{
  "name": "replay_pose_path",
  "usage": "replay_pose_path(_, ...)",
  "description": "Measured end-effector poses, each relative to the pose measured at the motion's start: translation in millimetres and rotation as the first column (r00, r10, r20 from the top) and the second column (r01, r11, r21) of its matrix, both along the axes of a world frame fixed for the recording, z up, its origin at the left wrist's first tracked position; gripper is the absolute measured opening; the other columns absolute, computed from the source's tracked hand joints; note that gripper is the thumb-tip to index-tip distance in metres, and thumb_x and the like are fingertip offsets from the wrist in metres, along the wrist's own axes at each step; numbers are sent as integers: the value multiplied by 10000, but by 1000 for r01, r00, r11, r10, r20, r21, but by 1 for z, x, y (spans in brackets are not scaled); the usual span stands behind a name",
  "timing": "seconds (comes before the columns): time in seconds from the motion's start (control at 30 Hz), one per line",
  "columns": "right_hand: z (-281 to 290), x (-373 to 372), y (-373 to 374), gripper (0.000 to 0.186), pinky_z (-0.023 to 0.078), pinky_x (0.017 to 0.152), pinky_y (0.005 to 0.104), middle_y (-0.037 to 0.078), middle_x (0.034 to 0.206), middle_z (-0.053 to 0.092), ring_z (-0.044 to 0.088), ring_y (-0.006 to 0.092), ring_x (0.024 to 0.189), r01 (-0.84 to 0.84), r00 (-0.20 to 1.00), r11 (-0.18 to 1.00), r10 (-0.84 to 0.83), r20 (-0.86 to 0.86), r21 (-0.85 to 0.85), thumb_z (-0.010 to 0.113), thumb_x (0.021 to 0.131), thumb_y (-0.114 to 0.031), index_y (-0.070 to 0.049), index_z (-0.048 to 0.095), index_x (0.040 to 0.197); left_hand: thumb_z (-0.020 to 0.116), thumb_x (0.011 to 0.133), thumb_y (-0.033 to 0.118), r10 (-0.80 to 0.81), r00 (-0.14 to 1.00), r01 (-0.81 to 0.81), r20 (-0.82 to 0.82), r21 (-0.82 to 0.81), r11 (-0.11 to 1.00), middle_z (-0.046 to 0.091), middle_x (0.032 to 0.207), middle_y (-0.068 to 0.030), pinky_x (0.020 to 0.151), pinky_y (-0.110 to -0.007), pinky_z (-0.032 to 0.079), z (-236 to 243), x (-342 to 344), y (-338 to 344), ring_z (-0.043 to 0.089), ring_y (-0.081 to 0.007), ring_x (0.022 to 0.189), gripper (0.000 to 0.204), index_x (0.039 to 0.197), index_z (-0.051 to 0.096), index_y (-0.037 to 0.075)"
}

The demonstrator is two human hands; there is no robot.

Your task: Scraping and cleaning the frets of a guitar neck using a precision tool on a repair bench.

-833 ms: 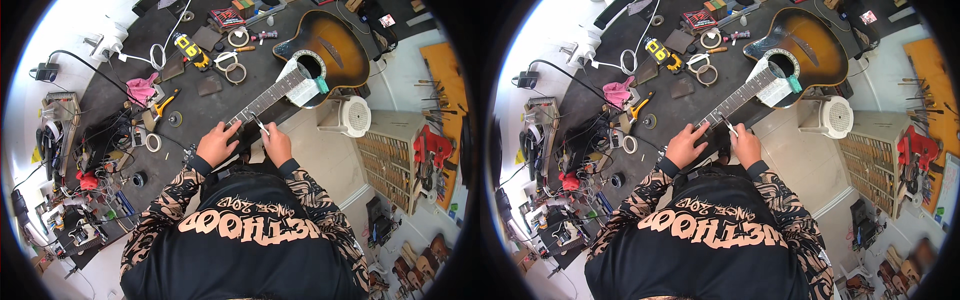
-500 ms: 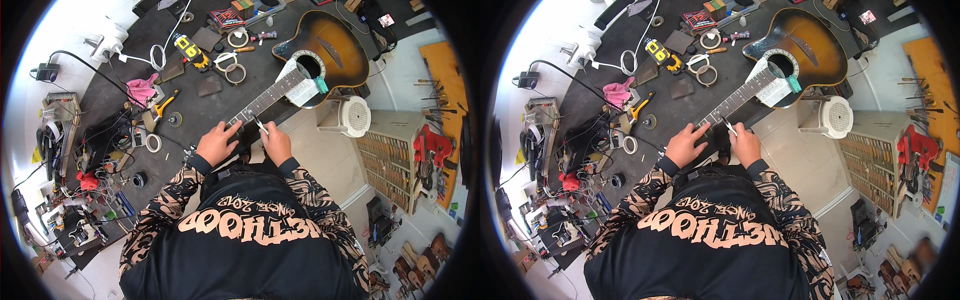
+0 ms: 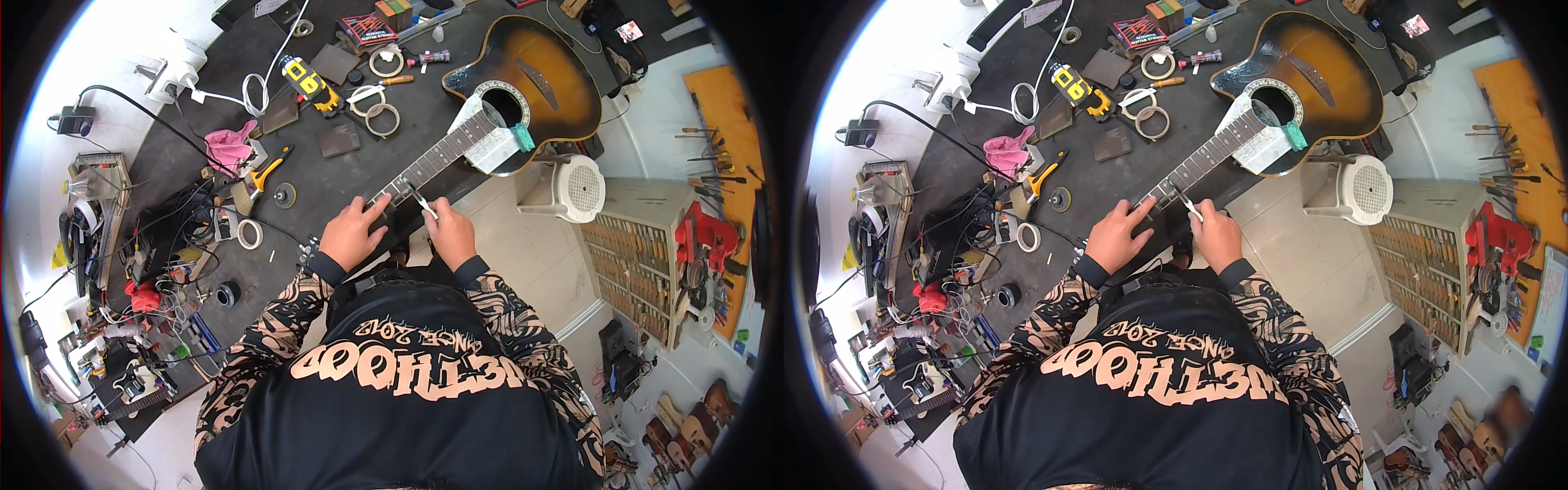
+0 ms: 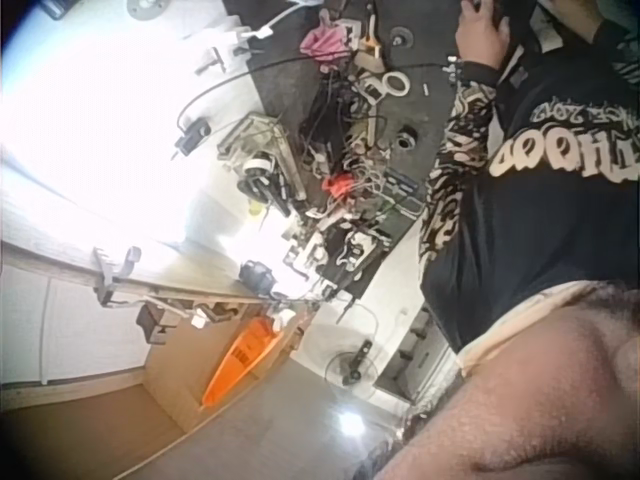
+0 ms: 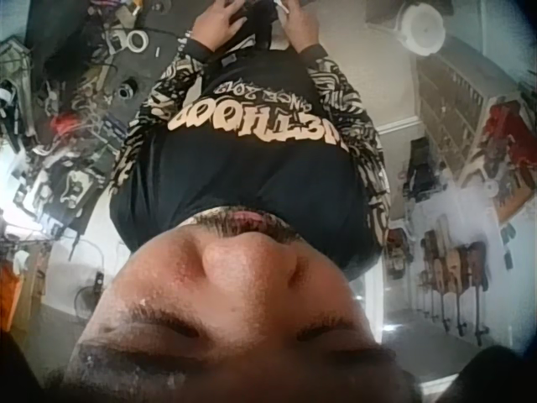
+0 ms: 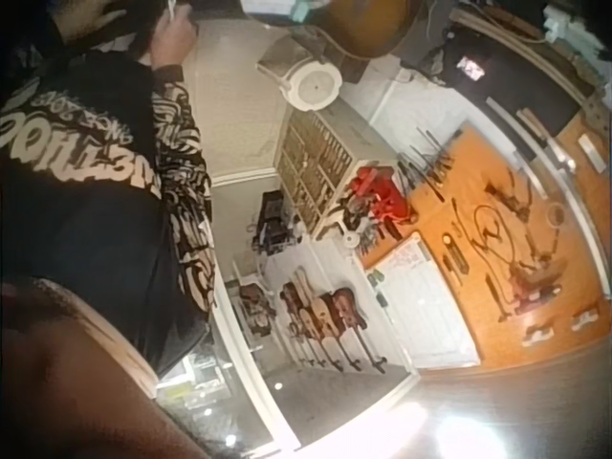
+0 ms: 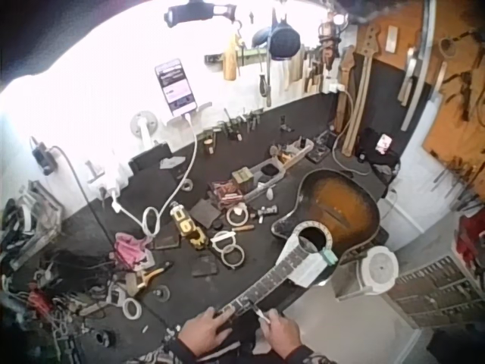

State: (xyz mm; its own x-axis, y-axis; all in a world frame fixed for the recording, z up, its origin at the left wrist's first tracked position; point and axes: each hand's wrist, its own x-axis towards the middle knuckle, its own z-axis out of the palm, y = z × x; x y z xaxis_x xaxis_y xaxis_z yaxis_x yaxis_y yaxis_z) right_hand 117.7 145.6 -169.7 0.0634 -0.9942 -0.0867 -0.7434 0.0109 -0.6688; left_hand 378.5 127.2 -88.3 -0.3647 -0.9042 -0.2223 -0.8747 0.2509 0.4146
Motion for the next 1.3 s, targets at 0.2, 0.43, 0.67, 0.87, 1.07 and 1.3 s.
replay_pose_path(0.2, 2, 2, 0, 207, 600, 731, 584, 185, 867, 804, 790, 440, 821, 14, 1000, 1000, -14, -3, 21, 767, 1103, -268, -88, 677, 1153, 846, 1011, 299, 33, 999, -35, -38, -38, 999, 656, 1209, -155, 860, -511, 658, -3, 1, 1, 763, -386, 1058, 740, 1706, 591, 294)
replay_pose_path(0.43, 7, 5, -6, 206, 604, 745, 581, 188, 901, 822, 797, 446, 843, 19, 1000, 1000, -19, 3, 24, 759, 1105, -263, -81, 687, 1168, 853, 1012, 317, -42, 999, 42, -3, 20, 999, 652, 1180, -132, 855, -495, 645, 2, 1, -2, 760, -372, 1032, 753, 1718, 591, 315)
replay_pose_path(0.67, 12, 12, -13, 203, 604, 751, 581, 182, 910, 830, 804, 440, 856, 28, 999, 1000, -28, 22, 15, 756, 1108, -262, -80, 688, 1169, 848, 1012, 319, -15, 1000, 14, 7, 29, 999, 657, 1187, -135, 858, -502, 652, 2, 3, -8, 765, -376, 1046, 747, 1712, 589, 323)
replay_pose_path(0.87, 12, 17, -17, 197, 598, 750, 581, 179, 912, 829, 799, 448, 856, 35, 999, 999, -36, 34, 24, 748, 1114, -258, -77, 690, 1165, 845, 1008, 307, 18, 1000, -18, 3, 14, 1000, 654, 1178, -142, 855, -508, 659, 2, 7, -11, 771, -380, 1059, 752, 1712, 583, 320)
replay_pose_path(1.07, 11, 20, -20, 201, 592, 746, 586, 183, 906, 826, 796, 456, 855, 48, 998, 999, -49, 48, 16, 751, 1112, -261, -75, 690, 1159, 850, 1005, 299, 40, 999, -40, 3, 4, 999, 653, 1170, -145, 855, -505, 657, 1, 10, -15, 768, -382, 1052, 760, 1716, 583, 322)
replay_pose_path(1.3, 12, 24, -26, 203, 595, 746, 586, 190, 902, 825, 797, 455, 851, 40, 999, 999, -40, -1, -4, 758, 1104, -256, -70, 685, 1145, 855, 1001, 300, 57, 998, -57, 10, -7, 998, 652, 1191, -150, 863, -504, 657, -1, 13, -17, 768, -383, 1048, 770, 1720, 582, 325)
